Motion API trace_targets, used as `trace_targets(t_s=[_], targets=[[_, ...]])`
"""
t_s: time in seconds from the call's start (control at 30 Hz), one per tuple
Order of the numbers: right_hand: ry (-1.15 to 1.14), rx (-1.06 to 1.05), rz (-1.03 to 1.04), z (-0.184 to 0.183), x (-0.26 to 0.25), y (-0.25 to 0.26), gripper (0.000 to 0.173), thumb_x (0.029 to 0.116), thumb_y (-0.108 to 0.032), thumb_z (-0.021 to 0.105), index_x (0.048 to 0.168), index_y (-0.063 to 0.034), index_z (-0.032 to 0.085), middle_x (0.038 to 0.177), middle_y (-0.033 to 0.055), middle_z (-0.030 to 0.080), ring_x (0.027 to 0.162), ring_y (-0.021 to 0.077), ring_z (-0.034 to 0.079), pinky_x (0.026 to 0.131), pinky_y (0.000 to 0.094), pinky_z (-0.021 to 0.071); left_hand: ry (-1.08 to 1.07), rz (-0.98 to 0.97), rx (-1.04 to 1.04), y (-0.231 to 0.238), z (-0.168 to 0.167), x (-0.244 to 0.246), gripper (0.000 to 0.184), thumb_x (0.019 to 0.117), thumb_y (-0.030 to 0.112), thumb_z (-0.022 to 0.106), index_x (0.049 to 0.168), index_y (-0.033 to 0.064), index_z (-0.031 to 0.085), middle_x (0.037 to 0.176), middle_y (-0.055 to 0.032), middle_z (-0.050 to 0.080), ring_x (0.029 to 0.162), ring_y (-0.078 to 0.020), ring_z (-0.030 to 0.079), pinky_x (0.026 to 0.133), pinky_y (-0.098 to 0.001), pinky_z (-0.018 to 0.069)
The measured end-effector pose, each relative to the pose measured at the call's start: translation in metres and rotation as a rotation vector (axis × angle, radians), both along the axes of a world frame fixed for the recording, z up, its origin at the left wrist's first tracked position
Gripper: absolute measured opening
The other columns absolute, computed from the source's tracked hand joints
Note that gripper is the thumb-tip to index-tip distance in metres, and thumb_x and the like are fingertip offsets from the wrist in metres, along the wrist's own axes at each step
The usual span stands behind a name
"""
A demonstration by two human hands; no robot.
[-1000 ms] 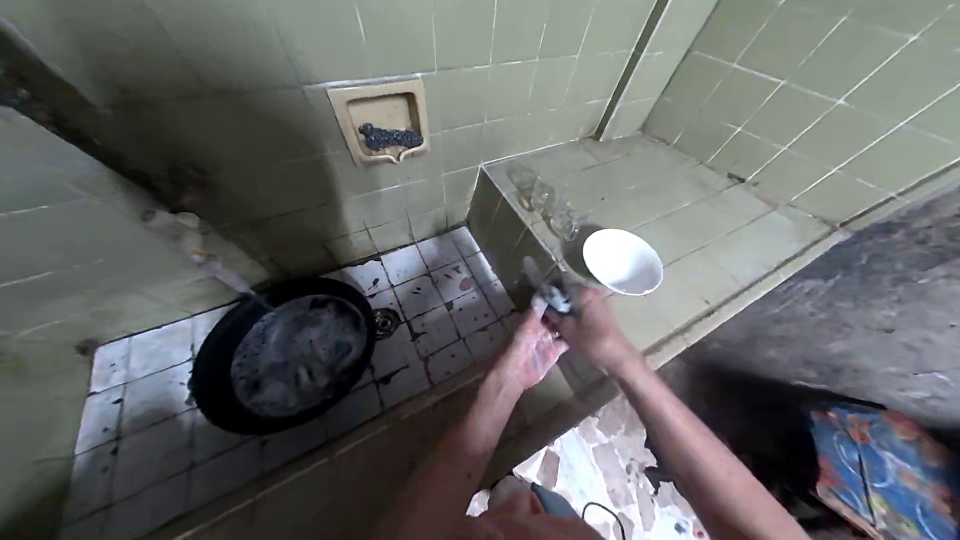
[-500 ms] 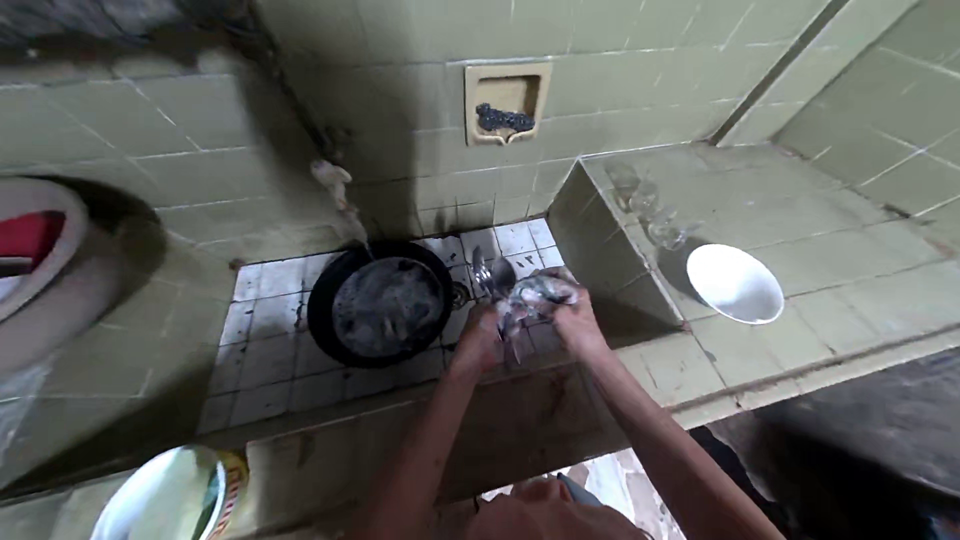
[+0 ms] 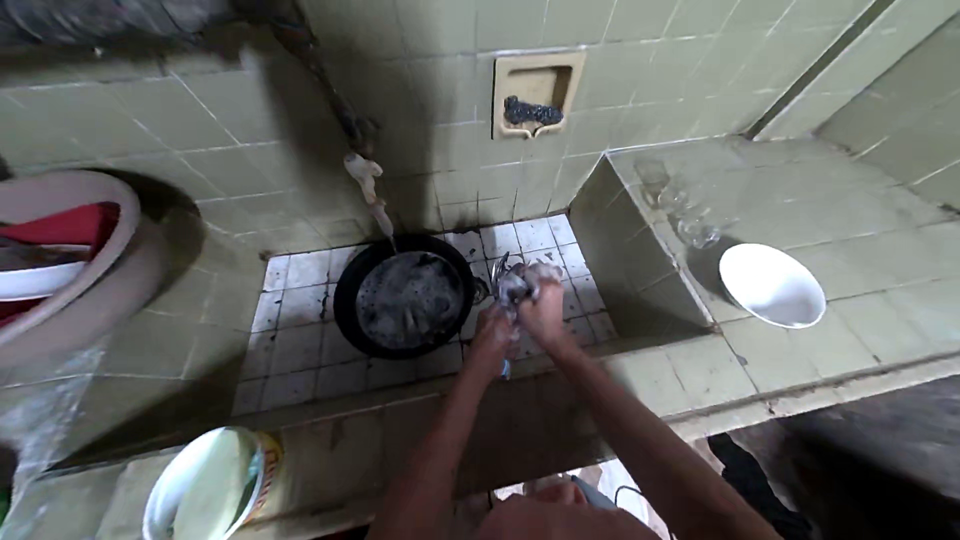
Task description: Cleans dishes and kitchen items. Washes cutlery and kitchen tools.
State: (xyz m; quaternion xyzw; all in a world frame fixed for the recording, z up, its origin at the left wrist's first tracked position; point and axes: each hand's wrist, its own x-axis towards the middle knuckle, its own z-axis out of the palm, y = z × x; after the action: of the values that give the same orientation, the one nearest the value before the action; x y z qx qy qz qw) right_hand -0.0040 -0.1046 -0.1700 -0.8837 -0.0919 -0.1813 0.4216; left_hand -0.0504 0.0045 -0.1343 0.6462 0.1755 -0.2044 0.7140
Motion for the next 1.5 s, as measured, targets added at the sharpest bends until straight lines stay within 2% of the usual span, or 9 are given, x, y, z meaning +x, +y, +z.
trace_targets(t_s=[0.2, 0.3, 0.43, 0.6, 0.8, 1.03, 1.23, 1.37, 1.5], targets=[[0.303, 0.284, -0.201, -0.003, 0.018, -0.043, 0.028, 0.1009, -0.005, 0.057, 0.124, 0.0109, 0.057, 0.113, 0.0272, 0.065, 0.105, 0.0370, 0.066, 0.093, 0.0532, 0.0529, -0.011, -0.088, -0.146, 0.011, -0.012, -0.006, 0.020, 0.1096, 0.020, 0.042, 0.113, 0.0083, 0.058, 0.065, 0.0034, 0.045, 0.046, -0.0032, 0.037, 0.041, -0.0165, 0.0329], [0.578, 0.848, -0.222, 0.006, 0.012, -0.054, 0.037, 0.1105, -0.024, 0.044, 0.144, -0.0081, 0.043, 0.110, 0.0124, 0.063, 0.085, 0.0197, 0.065, 0.069, 0.0381, 0.0571, 0.010, -0.130, -0.146, 0.018, -0.007, -0.005, 0.033, 0.1124, 0.027, 0.034, 0.128, 0.0087, 0.058, 0.073, 0.0020, 0.053, 0.051, -0.0033, 0.042, 0.044, -0.0165, 0.0355], [0.861, 1.093, 0.143, 0.013, -0.020, -0.054, 0.048, 0.1081, -0.056, 0.031, 0.140, -0.0261, 0.050, 0.112, -0.0008, 0.068, 0.091, 0.0117, 0.068, 0.075, 0.0314, 0.0593, 0.034, -0.233, -0.209, 0.014, -0.009, 0.005, 0.039, 0.1124, 0.035, 0.032, 0.122, 0.0093, 0.060, 0.074, 0.0011, 0.058, 0.049, -0.0027, 0.043, 0.043, -0.0163, 0.0354], [0.681, 1.019, -0.056, 0.019, -0.012, -0.027, 0.020, 0.0944, 0.000, 0.064, 0.112, -0.0061, 0.058, 0.079, 0.0016, 0.067, 0.059, 0.0074, 0.061, 0.051, 0.0243, 0.0529, 0.052, -0.380, -0.097, 0.008, -0.001, 0.007, 0.036, 0.1117, 0.028, 0.035, 0.116, 0.0043, 0.061, 0.080, -0.0022, 0.064, 0.055, -0.0063, 0.054, 0.049, -0.0205, 0.0468], [0.345, 0.931, -0.294, 0.004, -0.003, -0.014, 0.018, 0.1016, -0.016, 0.062, 0.089, -0.0042, 0.062, 0.067, -0.0037, 0.062, 0.057, 0.0041, 0.060, 0.057, 0.0252, 0.0543, -0.110, -0.257, 0.025, -0.014, -0.006, -0.003, 0.038, 0.1126, 0.030, 0.035, 0.122, 0.0027, 0.060, 0.080, -0.0052, 0.062, 0.055, -0.0091, 0.053, 0.051, -0.0237, 0.0480], [0.544, 1.161, -0.237, 0.007, -0.005, -0.023, 0.013, 0.1045, -0.013, 0.055, 0.115, -0.0046, 0.057, 0.088, 0.0033, 0.067, 0.075, 0.0100, 0.066, 0.069, 0.0295, 0.0578, -0.095, -0.249, 0.102, -0.011, -0.004, 0.003, 0.037, 0.1126, 0.030, 0.037, 0.124, 0.0041, 0.061, 0.081, -0.0054, 0.064, 0.053, -0.0076, 0.049, 0.048, -0.0214, 0.0423], [0.474, 1.100, -0.317, 0.006, -0.009, -0.015, 0.025, 0.1086, -0.022, 0.049, 0.120, -0.0009, 0.056, 0.095, 0.0059, 0.066, 0.082, 0.0106, 0.066, 0.077, 0.0316, 0.0577, -0.117, -0.150, 0.152, -0.012, -0.006, 0.002, 0.034, 0.1107, 0.025, 0.045, 0.124, -0.0009, 0.064, 0.104, -0.0184, 0.069, 0.078, -0.0241, 0.069, 0.070, -0.0408, 0.0603], [0.649, 0.951, -0.085, 0.015, -0.026, -0.021, 0.023, 0.1024, -0.024, 0.061, 0.120, -0.0112, 0.056, 0.081, 0.0012, 0.064, 0.058, 0.0072, 0.057, 0.050, 0.0243, 0.0490, -0.109, -0.222, 0.211, -0.008, -0.002, 0.005, 0.038, 0.1105, 0.030, 0.045, 0.116, -0.0007, 0.067, 0.093, -0.0174, 0.065, 0.071, -0.0225, 0.061, 0.064, -0.0398, 0.0545], [0.665, 1.127, -0.113, 0.011, -0.016, -0.020, 0.020, 0.0958, 0.000, 0.064, 0.114, -0.0049, 0.057, 0.084, 0.0039, 0.067, 0.066, 0.0098, 0.063, 0.059, 0.0269, 0.0555, -0.220, -0.364, 0.344, -0.004, 0.007, 0.007, 0.041, 0.1119, 0.030, 0.039, 0.117, -0.0006, 0.067, 0.101, -0.0193, 0.068, 0.083, -0.0284, 0.066, 0.076, -0.0473, 0.0560]])
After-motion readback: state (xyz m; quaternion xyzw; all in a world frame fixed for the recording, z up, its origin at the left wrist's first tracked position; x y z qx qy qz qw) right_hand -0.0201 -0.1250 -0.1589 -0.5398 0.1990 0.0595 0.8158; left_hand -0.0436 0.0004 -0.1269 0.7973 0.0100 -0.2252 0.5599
